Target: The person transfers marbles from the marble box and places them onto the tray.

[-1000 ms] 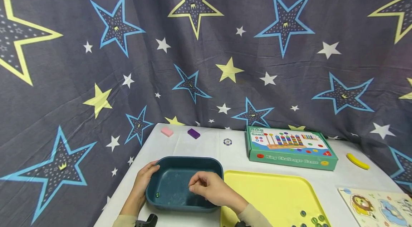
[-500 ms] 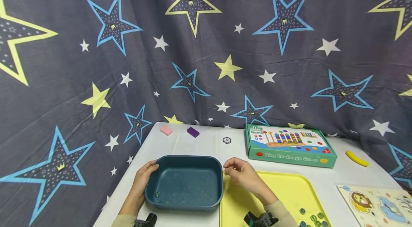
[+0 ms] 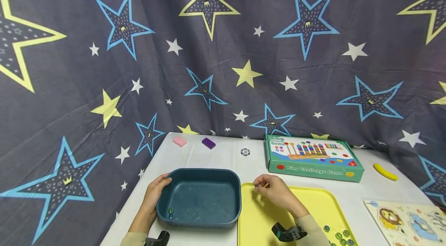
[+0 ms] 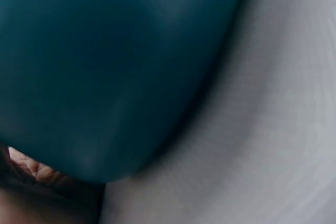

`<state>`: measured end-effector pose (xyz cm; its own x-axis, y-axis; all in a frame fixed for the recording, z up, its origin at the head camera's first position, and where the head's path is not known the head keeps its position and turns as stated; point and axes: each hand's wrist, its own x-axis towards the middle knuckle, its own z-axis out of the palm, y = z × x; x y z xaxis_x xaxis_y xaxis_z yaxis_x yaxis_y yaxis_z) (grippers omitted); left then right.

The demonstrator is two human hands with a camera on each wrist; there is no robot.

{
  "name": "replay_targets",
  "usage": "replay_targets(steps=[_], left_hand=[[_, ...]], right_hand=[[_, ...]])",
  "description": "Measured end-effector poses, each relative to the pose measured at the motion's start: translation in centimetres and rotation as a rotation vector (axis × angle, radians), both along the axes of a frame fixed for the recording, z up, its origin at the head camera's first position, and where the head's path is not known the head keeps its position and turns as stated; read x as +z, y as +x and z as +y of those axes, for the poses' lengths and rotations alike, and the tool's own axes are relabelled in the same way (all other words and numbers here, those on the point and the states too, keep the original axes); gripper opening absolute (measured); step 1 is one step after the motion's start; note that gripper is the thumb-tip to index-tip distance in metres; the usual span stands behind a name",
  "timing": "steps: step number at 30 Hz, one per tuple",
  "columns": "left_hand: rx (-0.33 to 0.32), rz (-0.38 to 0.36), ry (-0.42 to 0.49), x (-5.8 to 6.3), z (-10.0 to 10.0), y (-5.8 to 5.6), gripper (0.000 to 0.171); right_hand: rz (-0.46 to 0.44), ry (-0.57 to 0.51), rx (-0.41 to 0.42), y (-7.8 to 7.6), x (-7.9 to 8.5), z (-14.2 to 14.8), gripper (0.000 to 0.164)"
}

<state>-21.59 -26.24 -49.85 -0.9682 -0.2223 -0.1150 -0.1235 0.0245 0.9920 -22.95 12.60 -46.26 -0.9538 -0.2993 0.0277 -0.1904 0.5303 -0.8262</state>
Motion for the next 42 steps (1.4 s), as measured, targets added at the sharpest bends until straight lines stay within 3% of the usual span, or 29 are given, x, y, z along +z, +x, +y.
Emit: replay_targets(steps=[11, 18, 31, 42], left_hand=[[-0.006, -0.009, 0.005, 0.0, 0.0, 0.1, 0.038], [-0.011, -0.011, 0.005, 0.0, 0.1, 0.0, 0.039], [-0.006, -0.004, 0.023, 0.1, 0.1, 0.3, 0.040], [-0.007, -0.014, 0.004, 0.3, 0.1, 0.3, 0.040]], right_hand=[[0.001, 0.054, 0.053, -0.3, -1.7, 0.6, 0.007], [0.014, 0.088, 0.022, -0.5, -2.3, 0.6, 0.006], [0.066, 0.157, 0.006, -0.4, -2.6, 0.4, 0.005], [0.100, 0.123, 0.019, -0.3, -1.9, 0.3, 0.005]])
